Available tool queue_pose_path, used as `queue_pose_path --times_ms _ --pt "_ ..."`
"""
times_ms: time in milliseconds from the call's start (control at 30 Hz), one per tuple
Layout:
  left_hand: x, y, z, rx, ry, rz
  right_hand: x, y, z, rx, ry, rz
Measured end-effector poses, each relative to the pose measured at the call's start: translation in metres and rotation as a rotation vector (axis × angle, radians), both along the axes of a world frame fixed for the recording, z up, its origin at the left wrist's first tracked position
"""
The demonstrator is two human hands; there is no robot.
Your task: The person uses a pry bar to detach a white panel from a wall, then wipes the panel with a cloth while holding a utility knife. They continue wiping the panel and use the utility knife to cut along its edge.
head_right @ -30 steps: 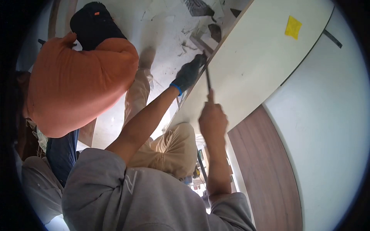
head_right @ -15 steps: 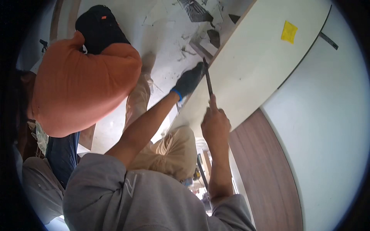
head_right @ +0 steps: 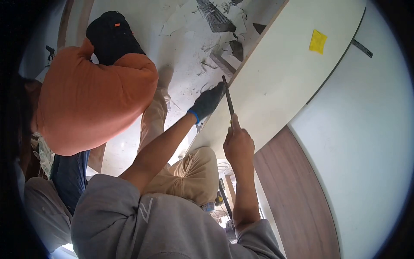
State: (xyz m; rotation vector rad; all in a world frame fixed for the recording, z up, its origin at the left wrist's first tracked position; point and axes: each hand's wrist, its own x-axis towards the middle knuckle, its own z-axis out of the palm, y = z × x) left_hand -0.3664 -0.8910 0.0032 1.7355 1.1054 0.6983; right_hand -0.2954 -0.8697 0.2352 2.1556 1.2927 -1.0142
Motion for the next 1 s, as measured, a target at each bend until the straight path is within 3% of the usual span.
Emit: queue_pose_path --times_ms 67,167,267,333,367,467,567,700,800,833,900,933,1000 --pt "-0.003 0.002 0.031 -0.148 0.145 -0.077 -0.001 -0.004 0.01 -0.015 0.016 -0.054" --pt "0.002 0.019 0.027 -0.694 -0.186 0.114 0.0 0.009 -0.007 0.008 0.007 -0.064" --pt "0.023 0.074 0.02 -0.602 0.055 0.007 0.018 0.044 -0.025 0.138 -0.012 -0.079" --pt "0.045 0.116 0.011 -0.658 0.018 0.008 0.023 0.076 -0.028 0.186 -0.074 -0.061" --pt "0.064 0.12 -0.012 -0.489 -0.018 0.053 0.028 0.089 -0.028 0.226 -0.07 -0.096" --pt "0.077 0.183 0.006 -0.4 0.074 0.011 0.033 0.13 -0.034 0.223 -0.088 -0.16" --pt "0.075 0.169 -0.011 -0.196 0.126 -0.036 0.024 0.12 -0.029 0.131 -0.147 -0.075" --pt "0.026 0.085 0.017 -0.578 0.104 -0.123 0.012 0.048 -0.017 0.048 -0.085 0.018" --pt "0.034 0.063 0.02 -0.486 -0.026 0.046 0.011 0.05 -0.012 0.115 -0.083 0.044" --pt "0.042 0.089 0.031 -0.502 0.047 -0.015 0.015 0.05 -0.009 0.145 -0.101 0.065" --pt "0.071 0.135 0.03 -0.285 -0.143 0.157 0.028 0.087 -0.015 0.273 -0.117 -0.02" --pt "0.083 0.167 0.037 -0.352 -0.147 0.187 0.031 0.106 -0.014 0.359 -0.114 -0.041" --pt "0.099 0.17 0.018 -0.188 -0.147 0.248 0.025 0.128 -0.007 0.205 -0.128 -0.152"
